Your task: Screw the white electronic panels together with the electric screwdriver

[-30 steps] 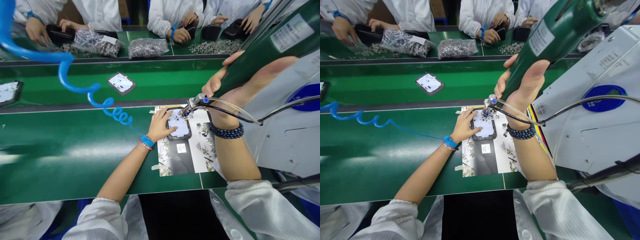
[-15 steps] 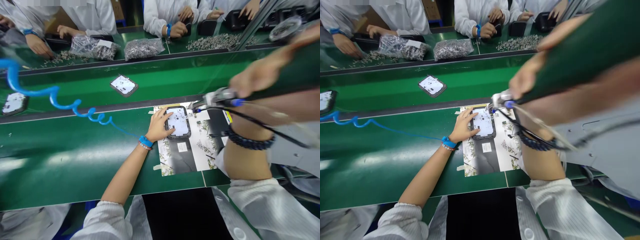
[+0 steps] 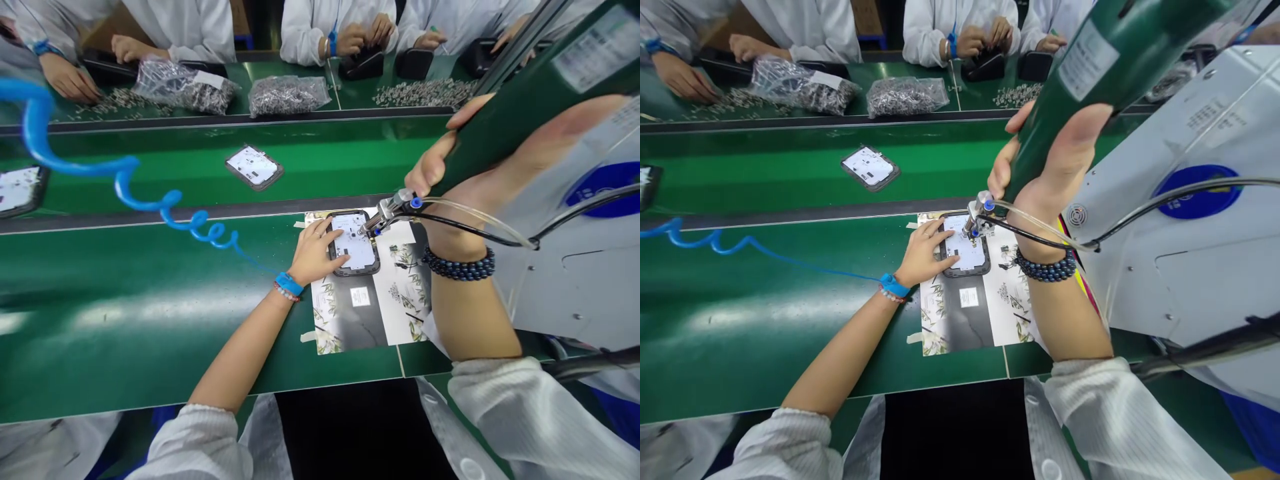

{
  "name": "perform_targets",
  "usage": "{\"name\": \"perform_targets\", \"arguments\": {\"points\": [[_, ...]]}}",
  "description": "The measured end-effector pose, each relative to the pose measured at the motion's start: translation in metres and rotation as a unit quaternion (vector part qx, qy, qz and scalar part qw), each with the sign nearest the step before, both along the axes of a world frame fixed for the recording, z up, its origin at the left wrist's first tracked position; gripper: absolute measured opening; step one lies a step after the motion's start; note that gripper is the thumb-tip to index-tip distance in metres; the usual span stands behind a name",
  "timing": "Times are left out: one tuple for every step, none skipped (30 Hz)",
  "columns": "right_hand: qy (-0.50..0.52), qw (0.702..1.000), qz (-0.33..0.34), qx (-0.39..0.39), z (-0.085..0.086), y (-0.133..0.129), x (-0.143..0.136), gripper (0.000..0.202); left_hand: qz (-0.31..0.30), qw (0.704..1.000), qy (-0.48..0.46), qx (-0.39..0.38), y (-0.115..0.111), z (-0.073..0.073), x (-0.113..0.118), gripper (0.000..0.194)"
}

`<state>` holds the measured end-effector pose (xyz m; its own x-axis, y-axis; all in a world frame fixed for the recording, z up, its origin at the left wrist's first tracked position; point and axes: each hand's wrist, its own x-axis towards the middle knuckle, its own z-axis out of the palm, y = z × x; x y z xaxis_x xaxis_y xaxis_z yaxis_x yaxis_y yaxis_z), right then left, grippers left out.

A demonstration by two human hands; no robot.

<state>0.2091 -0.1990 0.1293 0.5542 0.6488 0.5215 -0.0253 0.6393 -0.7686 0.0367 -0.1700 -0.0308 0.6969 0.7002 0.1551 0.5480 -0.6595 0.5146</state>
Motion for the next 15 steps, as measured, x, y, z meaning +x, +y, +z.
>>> {"name": "perform_targets", "arguments": {"points": [[0.006,1.0,-0.001,-0.005,-0.002,0.0,-0.003,0.083,0.0,1.0,0.0,0.0,0.0,0.0,0.0,0.062],[0.007,1.0,0.008,-0.016,-0.003,0.0,-0.005,0.082,-0.001,1.0,0.0,-0.001,0.0,-0.001,0.0,0.062],[0.006,1.0,0.016,-0.02,-0.004,-0.001,-0.005,0.08,-0.001,1.0,0.001,-0.001,0.0,-0.001,0.001,0.062],[0.003,1.0,0.02,-0.019,-0.003,-0.001,-0.003,0.078,-0.001,1.0,0.002,-0.002,0.0,-0.001,0.001,0.062],[-0.003,1.0,0.024,-0.015,-0.003,-0.001,-0.002,0.077,-0.002,1.0,0.002,-0.001,0.0,-0.001,0.001,0.062],[-0.005,1.0,0.024,-0.015,-0.002,-0.001,-0.001,0.077,-0.001,1.0,0.003,-0.001,0.0,-0.001,0.001,0.062],[-0.002,1.0,0.02,-0.021,-0.001,-0.001,0.0,0.078,-0.001,1.0,0.005,-0.001,0.0,-0.001,0.001,0.062],[0.005,0.999,0.012,-0.03,0.0,-0.002,0.0,0.08,-0.001,1.0,0.006,-0.001,0.0,-0.001,0.001,0.062],[0.015,0.999,0.001,-0.038,0.002,-0.003,-0.001,0.082,-0.001,1.0,0.007,0.0,0.0,-0.002,0.001,0.061],[0.021,0.999,-0.002,-0.048,0.004,-0.004,-0.003,0.083,-0.001,1.0,0.007,0.001,0.0,-0.002,0.001,0.061],[0.025,0.998,0.002,-0.065,0.007,-0.007,-0.005,0.083,-0.002,1.0,0.006,0.002,0.0,-0.002,0.001,0.061],[0.028,0.996,0.012,-0.087,0.01,-0.01,-0.008,0.082,-0.003,1.0,0.005,0.003,0.0,-0.002,0.001,0.061],[0.029,0.993,0.026,-0.111,0.013,-0.014,-0.01,0.081,-0.003,1.0,0.004,0.004,0.0,-0.002,0.001,0.061],[0.03,0.99,0.039,-0.132,0.016,-0.018,-0.012,0.08,-0.004,1.0,0.003,0.004,0.0,-0.002,0.0,0.061],[0.034,0.987,0.048,-0.149,0.019,-0.021,-0.014,0.08,-0.003,1.0,0.002,0.003,0.0,-0.002,0.0,0.061]]}}
